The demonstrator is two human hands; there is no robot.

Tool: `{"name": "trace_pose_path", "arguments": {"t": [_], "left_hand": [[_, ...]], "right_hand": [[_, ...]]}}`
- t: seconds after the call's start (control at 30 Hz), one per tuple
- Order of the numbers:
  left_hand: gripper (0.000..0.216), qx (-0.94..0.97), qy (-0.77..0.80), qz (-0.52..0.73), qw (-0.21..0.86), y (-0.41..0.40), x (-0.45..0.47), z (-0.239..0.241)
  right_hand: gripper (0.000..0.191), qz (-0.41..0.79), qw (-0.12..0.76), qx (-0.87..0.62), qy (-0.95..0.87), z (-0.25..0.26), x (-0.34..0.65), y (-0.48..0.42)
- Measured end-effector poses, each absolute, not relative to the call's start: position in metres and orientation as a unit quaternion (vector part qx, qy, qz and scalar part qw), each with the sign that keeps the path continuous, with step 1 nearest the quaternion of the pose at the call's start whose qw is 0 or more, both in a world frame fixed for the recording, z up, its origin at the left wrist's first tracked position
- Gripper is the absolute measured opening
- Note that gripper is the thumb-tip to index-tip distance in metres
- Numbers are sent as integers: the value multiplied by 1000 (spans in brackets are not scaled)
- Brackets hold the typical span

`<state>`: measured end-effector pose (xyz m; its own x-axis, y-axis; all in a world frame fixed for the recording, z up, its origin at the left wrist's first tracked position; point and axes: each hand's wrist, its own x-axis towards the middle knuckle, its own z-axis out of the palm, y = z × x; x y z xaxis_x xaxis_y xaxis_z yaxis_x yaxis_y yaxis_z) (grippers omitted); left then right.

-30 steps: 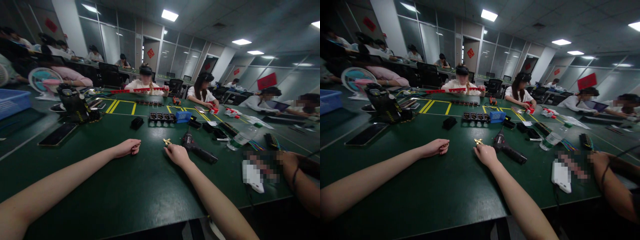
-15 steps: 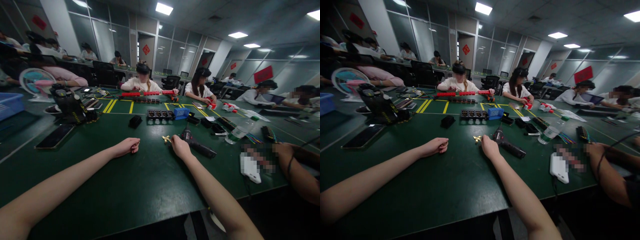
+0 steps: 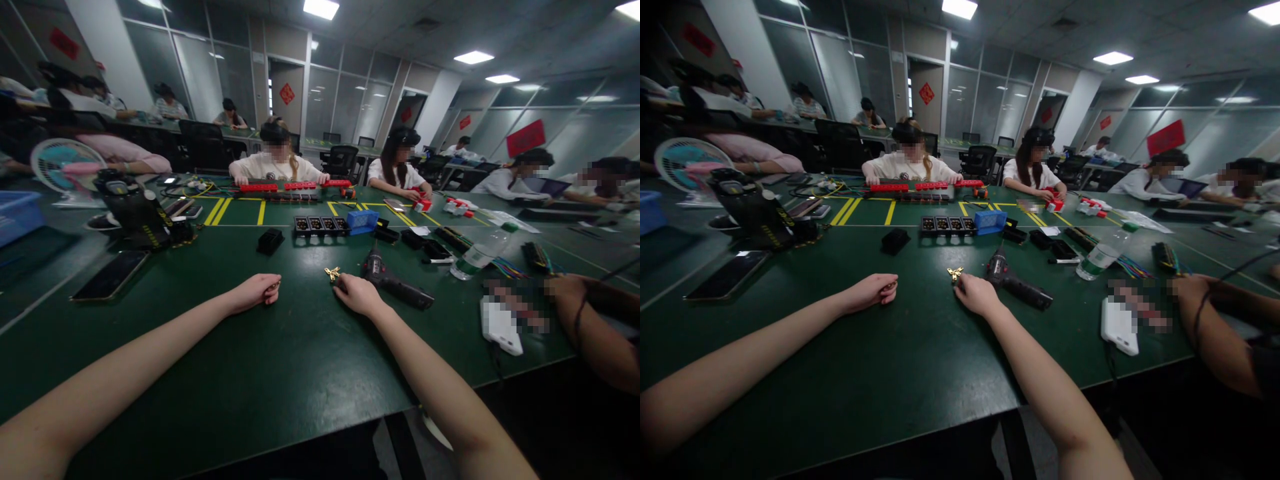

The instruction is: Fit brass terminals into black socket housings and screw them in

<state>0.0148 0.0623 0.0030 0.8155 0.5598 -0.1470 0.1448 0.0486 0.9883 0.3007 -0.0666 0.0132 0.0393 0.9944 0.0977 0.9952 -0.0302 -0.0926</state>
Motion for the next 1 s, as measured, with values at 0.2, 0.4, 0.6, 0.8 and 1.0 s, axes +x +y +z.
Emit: {"name": "trace_pose_path", "arguments": {"t": [0.2, 0.4, 0.6, 0.8, 1.0], "left_hand": [[48, 674, 264, 148, 674, 61, 15, 5], [48, 675, 267, 138, 674, 62, 13, 5], [50, 678, 268, 134, 671, 62, 13, 6], [50, 679, 270, 130, 670, 63, 13, 5], [49, 680, 269, 139, 668, 62, 14, 4]], "right_hand": [[18, -5, 68, -725, -686, 14, 303, -67], [21, -11, 72, -744, -665, 12, 308, -66], [23, -30, 78, -754, -651, 3, 302, -60], [24, -31, 91, -760, -643, -1, 299, -55], [25, -26, 117, -766, -631, -2, 299, -51]]}}
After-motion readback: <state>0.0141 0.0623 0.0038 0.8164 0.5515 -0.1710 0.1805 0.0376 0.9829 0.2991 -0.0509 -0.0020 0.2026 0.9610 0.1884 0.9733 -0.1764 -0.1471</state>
